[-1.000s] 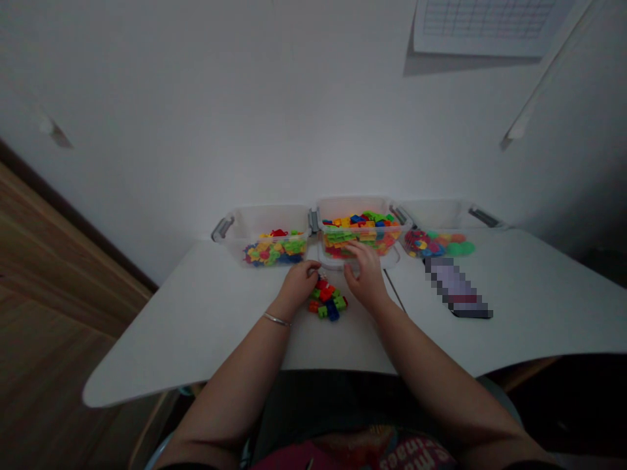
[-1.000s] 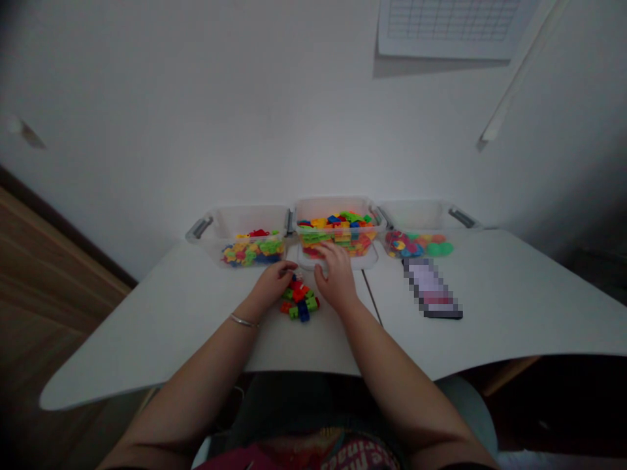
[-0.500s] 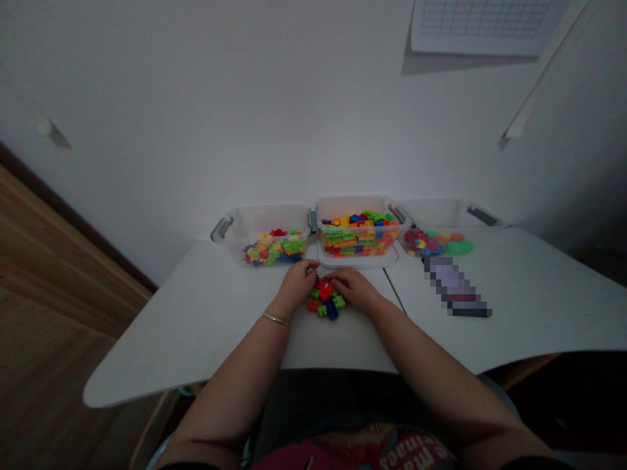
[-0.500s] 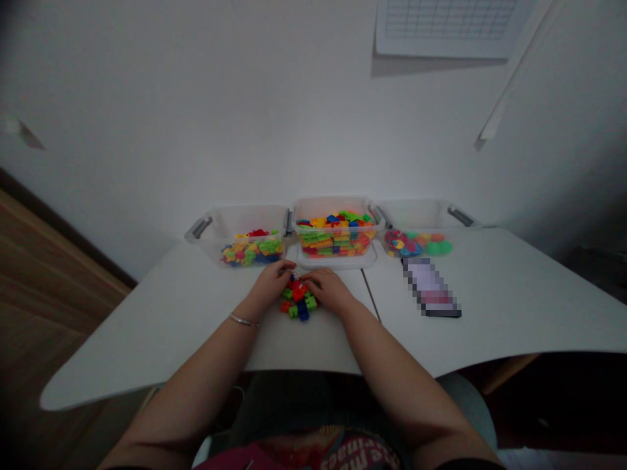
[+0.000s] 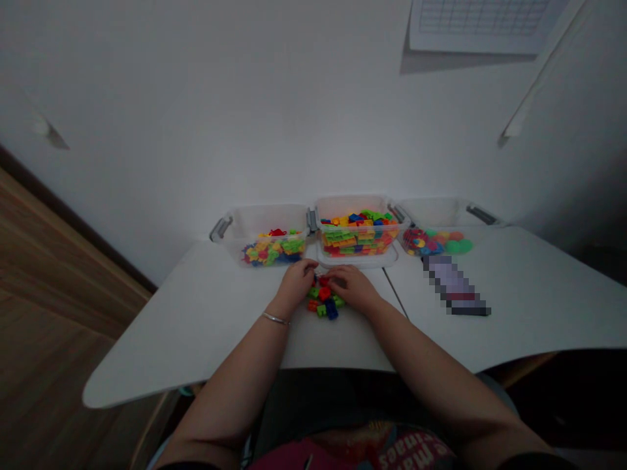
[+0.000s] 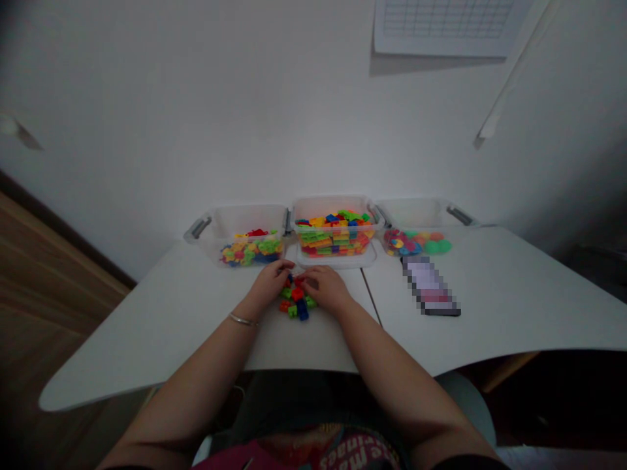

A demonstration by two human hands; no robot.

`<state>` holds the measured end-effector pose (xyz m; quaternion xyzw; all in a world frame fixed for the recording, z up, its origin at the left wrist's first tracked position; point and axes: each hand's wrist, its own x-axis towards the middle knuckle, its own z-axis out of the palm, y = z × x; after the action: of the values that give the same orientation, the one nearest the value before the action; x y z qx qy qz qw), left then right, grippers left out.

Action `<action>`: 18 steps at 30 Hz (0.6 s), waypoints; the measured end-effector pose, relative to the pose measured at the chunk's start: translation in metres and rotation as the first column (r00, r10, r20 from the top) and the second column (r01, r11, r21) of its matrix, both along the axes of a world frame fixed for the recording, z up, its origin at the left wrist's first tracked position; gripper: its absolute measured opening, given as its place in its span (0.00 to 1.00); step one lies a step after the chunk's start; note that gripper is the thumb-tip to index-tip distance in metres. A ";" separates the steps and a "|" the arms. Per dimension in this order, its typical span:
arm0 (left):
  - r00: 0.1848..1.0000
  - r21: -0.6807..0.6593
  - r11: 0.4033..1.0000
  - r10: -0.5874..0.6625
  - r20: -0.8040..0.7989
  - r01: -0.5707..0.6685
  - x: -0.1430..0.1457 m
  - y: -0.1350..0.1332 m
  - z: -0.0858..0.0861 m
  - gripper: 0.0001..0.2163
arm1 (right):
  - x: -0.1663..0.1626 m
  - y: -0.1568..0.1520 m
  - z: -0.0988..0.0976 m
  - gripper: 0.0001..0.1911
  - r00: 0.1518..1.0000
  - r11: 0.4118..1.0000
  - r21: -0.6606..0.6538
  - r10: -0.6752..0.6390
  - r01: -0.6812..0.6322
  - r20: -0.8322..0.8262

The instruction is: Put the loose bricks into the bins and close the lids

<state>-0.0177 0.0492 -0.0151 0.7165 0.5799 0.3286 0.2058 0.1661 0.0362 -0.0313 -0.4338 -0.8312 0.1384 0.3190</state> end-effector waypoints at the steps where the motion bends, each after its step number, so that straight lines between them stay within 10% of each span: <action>1: 1.000 -0.002 1.000 -0.004 0.002 0.004 0.000 0.000 0.000 0.15 | 0.001 0.000 0.001 0.11 0.998 0.998 -0.015 -0.055 0.055 0.003; 18: 0.998 0.014 0.999 -0.041 -0.039 0.042 0.000 0.002 -0.004 0.14 | -0.008 0.004 0.005 0.16 0.909 0.903 -0.105 -0.414 0.416 0.038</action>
<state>-0.0173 0.0515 -0.0192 0.7363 0.5662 0.3146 0.1958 0.1579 0.0399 -0.0260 -0.6187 -0.7132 0.1102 0.3107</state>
